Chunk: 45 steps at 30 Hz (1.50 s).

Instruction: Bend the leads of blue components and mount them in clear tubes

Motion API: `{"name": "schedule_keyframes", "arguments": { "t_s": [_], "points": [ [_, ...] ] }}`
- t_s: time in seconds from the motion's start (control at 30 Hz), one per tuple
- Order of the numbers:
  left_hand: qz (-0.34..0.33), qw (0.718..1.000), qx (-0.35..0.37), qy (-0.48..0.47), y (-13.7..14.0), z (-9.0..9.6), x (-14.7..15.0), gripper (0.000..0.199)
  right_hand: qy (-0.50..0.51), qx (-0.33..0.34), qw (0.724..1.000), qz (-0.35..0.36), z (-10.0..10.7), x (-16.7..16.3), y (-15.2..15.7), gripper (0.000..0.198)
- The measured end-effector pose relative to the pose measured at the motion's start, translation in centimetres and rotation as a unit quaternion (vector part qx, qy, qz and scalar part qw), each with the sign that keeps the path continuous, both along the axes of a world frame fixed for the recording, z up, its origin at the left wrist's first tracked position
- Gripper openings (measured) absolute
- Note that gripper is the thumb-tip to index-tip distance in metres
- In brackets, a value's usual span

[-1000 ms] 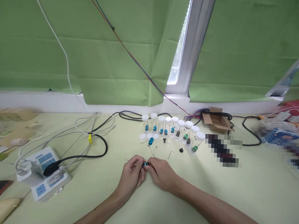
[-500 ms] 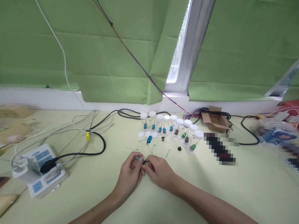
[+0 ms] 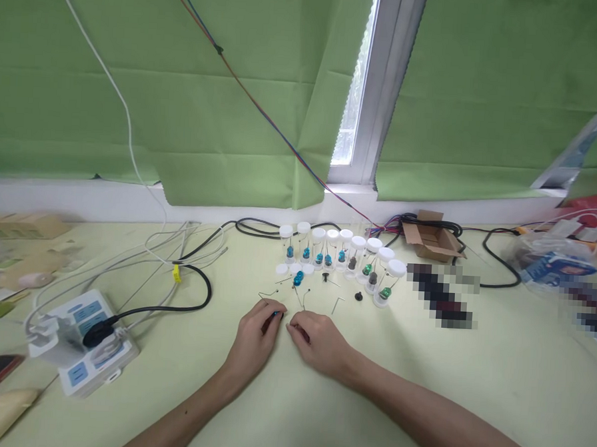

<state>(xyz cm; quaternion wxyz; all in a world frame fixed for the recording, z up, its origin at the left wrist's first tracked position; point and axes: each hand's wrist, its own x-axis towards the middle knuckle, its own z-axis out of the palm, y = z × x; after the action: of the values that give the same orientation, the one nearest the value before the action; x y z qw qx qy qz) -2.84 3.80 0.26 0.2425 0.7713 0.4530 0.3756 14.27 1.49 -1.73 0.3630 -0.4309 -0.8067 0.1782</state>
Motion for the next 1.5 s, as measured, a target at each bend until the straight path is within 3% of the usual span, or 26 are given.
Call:
{"name": "schedule_keyframes", "arguments": {
  "t_s": [0.27,0.77,1.13,1.37,1.5],
  "points": [
    [-0.033,0.999,-0.014,0.036,-0.15,-0.07,0.02,0.028,-0.002,0.016,1.000,0.006,0.04,-0.12,0.07,0.017],
    [0.037,0.999,-0.031,-0.011,-0.66,-0.45,0.05,0.018,0.016,0.034,0.999,0.008,0.07,-0.08,0.03,0.018],
    [0.059,0.997,0.010,-0.040,-0.39,-0.17,0.14,0.017,0.038,0.037,0.999,-0.006,0.09,-0.06,-0.11,0.018],
    [0.080,0.994,0.040,-0.062,-0.20,-0.47,0.02,0.018,0.044,0.062,0.996,-0.036,-0.07,-0.03,-0.05,0.016],
    [0.082,0.993,0.058,-0.064,-0.10,-0.68,0.13,0.020,0.018,0.101,0.989,-0.102,-0.09,0.04,0.17,0.015]
  ]
}}
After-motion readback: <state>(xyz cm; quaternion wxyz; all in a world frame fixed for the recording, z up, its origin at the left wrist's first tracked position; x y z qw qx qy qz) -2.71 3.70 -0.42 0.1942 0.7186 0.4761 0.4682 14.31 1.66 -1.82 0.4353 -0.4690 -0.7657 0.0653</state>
